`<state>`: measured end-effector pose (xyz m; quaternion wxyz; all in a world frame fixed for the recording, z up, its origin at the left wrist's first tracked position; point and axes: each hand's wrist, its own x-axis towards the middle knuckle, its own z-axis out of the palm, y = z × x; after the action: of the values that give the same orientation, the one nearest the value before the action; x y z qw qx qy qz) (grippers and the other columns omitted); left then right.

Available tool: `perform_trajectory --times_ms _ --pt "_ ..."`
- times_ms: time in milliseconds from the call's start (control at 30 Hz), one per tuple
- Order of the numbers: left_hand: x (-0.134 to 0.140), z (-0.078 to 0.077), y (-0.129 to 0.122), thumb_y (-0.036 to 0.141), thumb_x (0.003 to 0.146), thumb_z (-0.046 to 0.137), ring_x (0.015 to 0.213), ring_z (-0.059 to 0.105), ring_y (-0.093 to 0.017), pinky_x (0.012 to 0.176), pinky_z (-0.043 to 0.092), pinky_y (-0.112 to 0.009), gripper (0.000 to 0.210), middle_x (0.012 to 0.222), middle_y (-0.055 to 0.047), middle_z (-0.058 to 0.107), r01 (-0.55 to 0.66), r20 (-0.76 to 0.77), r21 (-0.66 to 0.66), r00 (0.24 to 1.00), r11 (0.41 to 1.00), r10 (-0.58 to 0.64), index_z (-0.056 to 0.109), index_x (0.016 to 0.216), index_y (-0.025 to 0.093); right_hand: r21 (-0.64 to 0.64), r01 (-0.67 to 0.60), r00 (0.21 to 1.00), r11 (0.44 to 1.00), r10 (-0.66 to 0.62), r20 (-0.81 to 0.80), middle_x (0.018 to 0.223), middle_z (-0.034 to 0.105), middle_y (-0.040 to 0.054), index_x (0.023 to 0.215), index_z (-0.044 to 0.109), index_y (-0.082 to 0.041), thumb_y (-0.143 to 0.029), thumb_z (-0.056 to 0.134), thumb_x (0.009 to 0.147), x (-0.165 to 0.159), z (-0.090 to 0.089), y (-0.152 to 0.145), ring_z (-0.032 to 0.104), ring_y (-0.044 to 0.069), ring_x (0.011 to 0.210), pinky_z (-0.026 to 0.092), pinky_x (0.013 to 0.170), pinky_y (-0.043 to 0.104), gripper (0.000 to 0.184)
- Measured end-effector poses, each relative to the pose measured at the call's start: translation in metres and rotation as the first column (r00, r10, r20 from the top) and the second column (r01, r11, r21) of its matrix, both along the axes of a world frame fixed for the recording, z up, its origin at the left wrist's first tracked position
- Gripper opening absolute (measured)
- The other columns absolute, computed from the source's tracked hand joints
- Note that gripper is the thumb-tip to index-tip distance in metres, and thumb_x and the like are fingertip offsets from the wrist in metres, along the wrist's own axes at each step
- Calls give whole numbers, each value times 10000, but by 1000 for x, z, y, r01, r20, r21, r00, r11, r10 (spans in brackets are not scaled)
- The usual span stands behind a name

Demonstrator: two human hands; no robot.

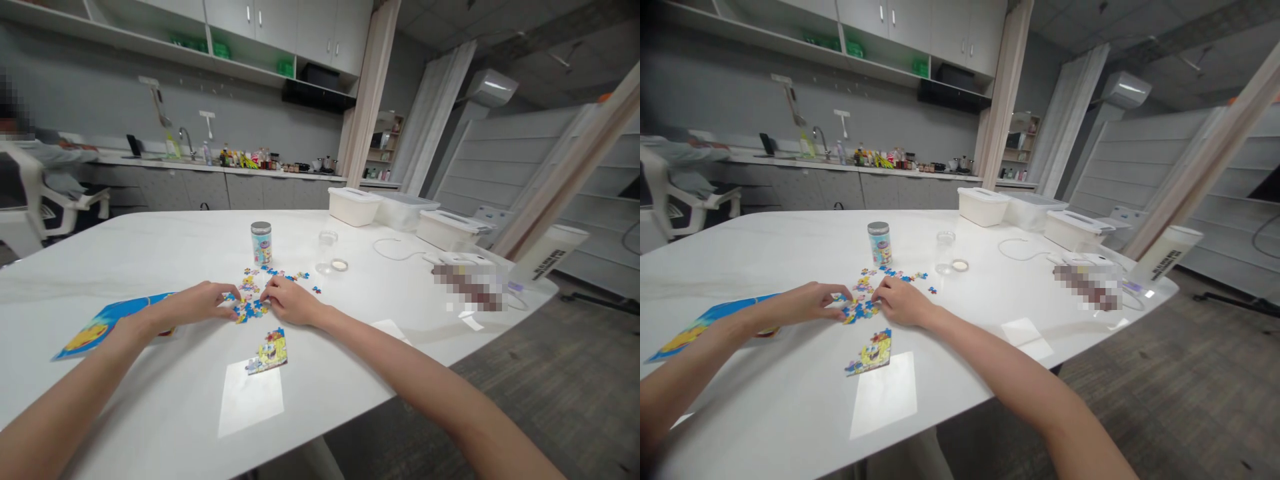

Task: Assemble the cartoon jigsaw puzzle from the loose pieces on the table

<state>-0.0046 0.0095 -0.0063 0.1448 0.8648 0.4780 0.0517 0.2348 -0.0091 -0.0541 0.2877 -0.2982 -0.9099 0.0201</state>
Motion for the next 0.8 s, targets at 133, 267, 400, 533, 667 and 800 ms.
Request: perform_trajectory --times_ms 133,267,400,533,667,800 --pt "2 -2 2 582 800 474 580 551 -170 554 345 -219 432 557 24 592 39 10 -74 999 997 -38 691 967 249 -15 12 1000 1000 -12 -9 964 557 78 955 631 -150 -25 468 838 0 -1 1 536 185 909 466 842 310 237" --pt "9 -9 3 537 792 476 545 544 -166 532 334 -221 383 525 28 586 -28 47 -28 998 999 29 676 922 236 -22 4 1000 1000 -4 -11 964 550 80 963 632 -144 -31 470 841 1 -2 1 533 187 912 460 848 313 232" --pt "15 -11 1 465 816 456 586 578 -171 567 360 -228 309 567 23 615 -6 45 -36 999 999 8 657 887 241 -21 -22 999 1000 21 -36 948 552 83 962 633 -131 -2 466 824 1 -2 0 535 186 896 459 839 309 252" --pt "15 -11 -1 429 820 476 685 626 -185 623 392 -240 260 696 -7 681 -18 36 -49 999 999 20 636 876 231 -48 -14 998 999 12 -55 942 551 78 950 628 -144 2 474 817 2 -1 -2 532 188 893 459 842 325 250" --pt "14 -15 0 434 825 484 687 622 -183 629 396 -241 259 706 -14 685 -35 71 -52 997 998 38 621 880 221 -69 1 998 998 -6 -65 956 553 81 947 625 -150 11 476 807 4 0 -4 534 197 920 455 852 343 261" --pt "13 -17 0 400 836 475 695 625 -181 632 394 -239 239 730 -21 699 -37 78 -61 996 997 42 624 865 215 -105 -12 997 994 3 -82 956 557 88 940 627 -146 17 467 803 5 2 -6 542 200 914 454 848 348 267"
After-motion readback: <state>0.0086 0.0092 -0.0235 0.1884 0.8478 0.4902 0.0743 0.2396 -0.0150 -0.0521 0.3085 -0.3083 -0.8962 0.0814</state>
